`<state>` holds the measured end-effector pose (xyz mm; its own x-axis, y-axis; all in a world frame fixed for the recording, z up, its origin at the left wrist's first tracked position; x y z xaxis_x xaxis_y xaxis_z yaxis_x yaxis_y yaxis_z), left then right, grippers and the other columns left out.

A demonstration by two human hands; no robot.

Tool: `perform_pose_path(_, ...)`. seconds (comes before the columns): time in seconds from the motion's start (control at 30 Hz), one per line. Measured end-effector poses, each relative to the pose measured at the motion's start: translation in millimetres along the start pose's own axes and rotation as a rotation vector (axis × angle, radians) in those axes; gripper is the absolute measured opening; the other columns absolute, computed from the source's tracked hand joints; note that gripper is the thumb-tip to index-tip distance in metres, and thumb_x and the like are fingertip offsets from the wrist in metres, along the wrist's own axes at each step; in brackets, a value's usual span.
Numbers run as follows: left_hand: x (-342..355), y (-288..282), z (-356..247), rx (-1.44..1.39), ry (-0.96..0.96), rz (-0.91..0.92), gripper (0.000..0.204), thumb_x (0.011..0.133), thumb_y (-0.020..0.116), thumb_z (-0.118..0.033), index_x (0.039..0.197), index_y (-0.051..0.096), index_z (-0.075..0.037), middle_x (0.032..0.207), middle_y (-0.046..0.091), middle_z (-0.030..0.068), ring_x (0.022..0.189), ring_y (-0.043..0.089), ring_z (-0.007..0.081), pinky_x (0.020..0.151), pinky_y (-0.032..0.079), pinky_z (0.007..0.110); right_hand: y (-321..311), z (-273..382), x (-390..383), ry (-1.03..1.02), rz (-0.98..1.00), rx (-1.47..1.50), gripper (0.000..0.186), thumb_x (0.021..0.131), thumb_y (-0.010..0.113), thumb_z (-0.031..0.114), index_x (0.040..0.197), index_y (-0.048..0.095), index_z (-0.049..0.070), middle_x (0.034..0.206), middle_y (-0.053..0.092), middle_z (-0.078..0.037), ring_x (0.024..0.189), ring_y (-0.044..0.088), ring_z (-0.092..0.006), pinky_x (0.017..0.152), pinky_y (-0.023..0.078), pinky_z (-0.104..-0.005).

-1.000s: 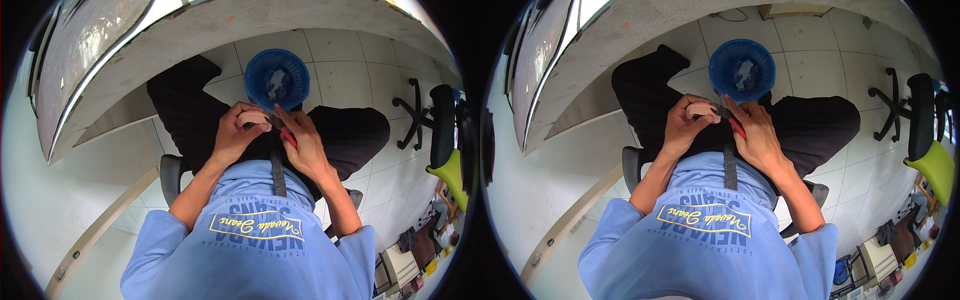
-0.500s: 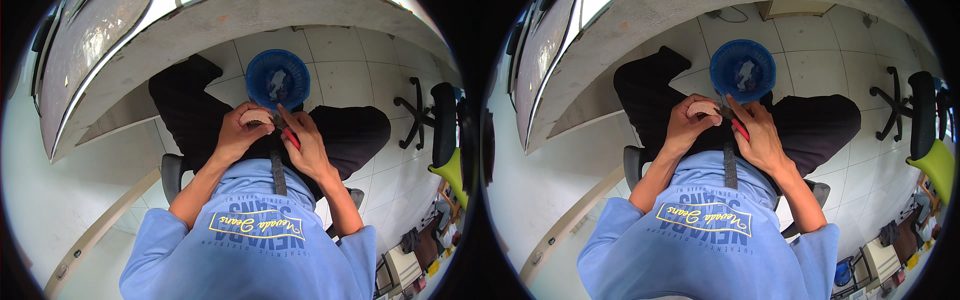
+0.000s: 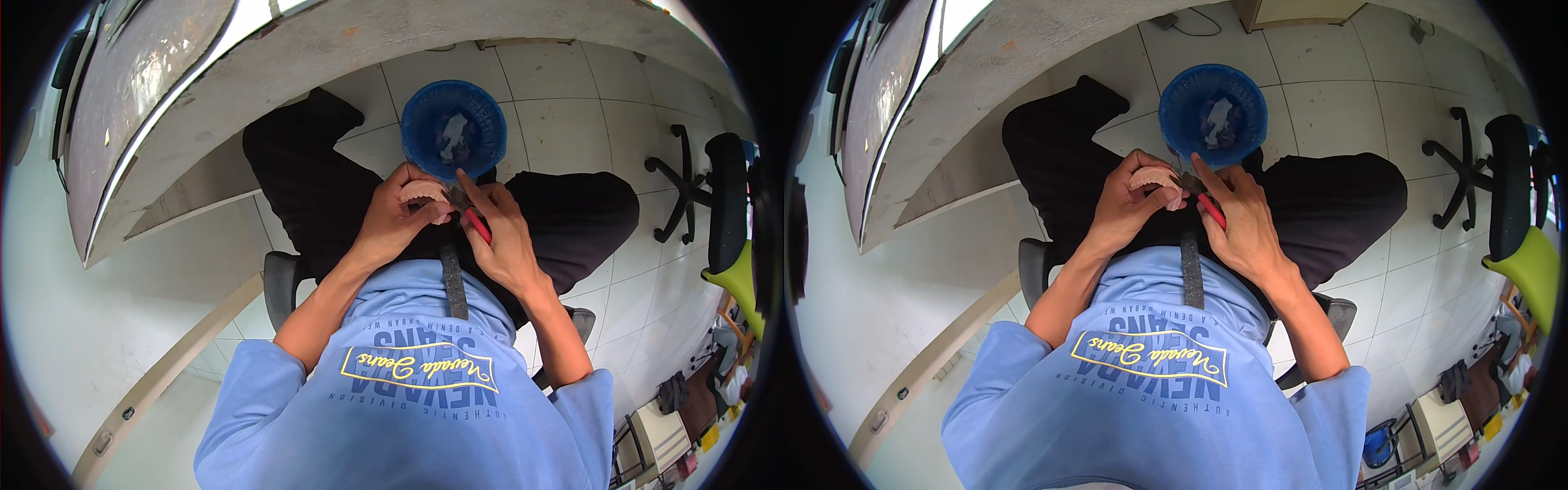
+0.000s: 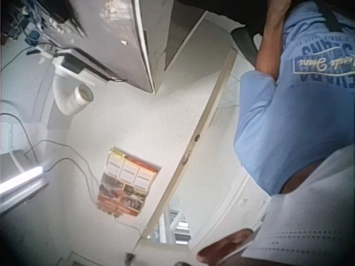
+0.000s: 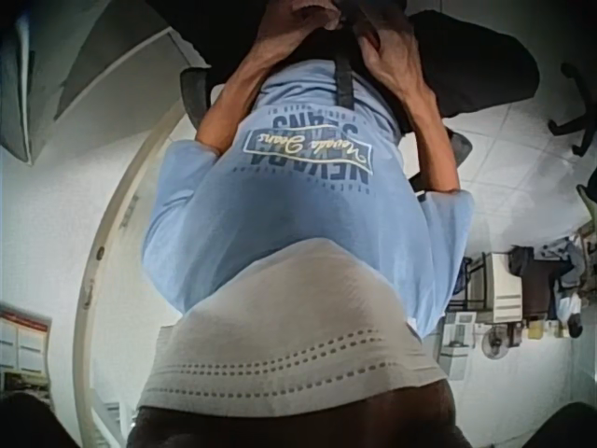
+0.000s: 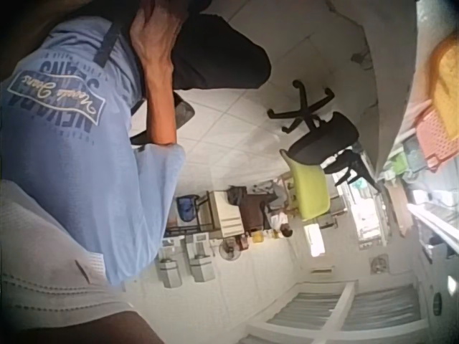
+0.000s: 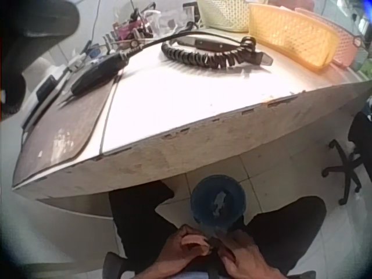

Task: The person trims several dental impression models one at a time using pliers.

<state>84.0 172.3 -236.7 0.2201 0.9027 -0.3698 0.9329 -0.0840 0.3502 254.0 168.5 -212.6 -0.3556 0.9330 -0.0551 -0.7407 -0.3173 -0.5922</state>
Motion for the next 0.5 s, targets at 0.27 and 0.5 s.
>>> perform_pose_path(0.27,-1.8,-1.2,0.6,0.112,-0.094,0.071,0.023,0.087,0.073,0.001,0.105,0.058,0.003,0.101,0.065,0.0108,0.091,0.069,0.0167,0.081,0.060,0.030,-0.9,-2.0,2.6,0.047,0.098,-0.018,0.054,0.085,0.065,0.004,0.138,0.057,0.007,0.100,0.058,-0.018,0.087,0.060,-0.0347,0.080,0.049,-0.0442)
perform_pose_path(0.5,0.7,1.2,3.7,0.110,0.094,0.066,0.014,0.087,0.071,0.003,0.098,0.062,0.002,0.101,0.061,0.0072,0.092,0.067,0.0166,0.086,0.057,0.031,1.7,-4.8,2.6,0.057,0.008,0.077,0.054,0.085,0.065,0.004,0.139,0.057,0.007,0.100,0.058,-0.018,0.087,0.060,-0.0348,0.080,0.050,-0.0439)
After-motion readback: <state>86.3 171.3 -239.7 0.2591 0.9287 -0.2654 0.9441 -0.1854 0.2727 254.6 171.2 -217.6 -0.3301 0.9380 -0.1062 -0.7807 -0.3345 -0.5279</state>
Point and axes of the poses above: each hand's wrist, its own x-axis towards the middle knuckle, its own y-axis out of the palm, z = x × y, the point moved 5 cm from there along x, towards the middle knuckle
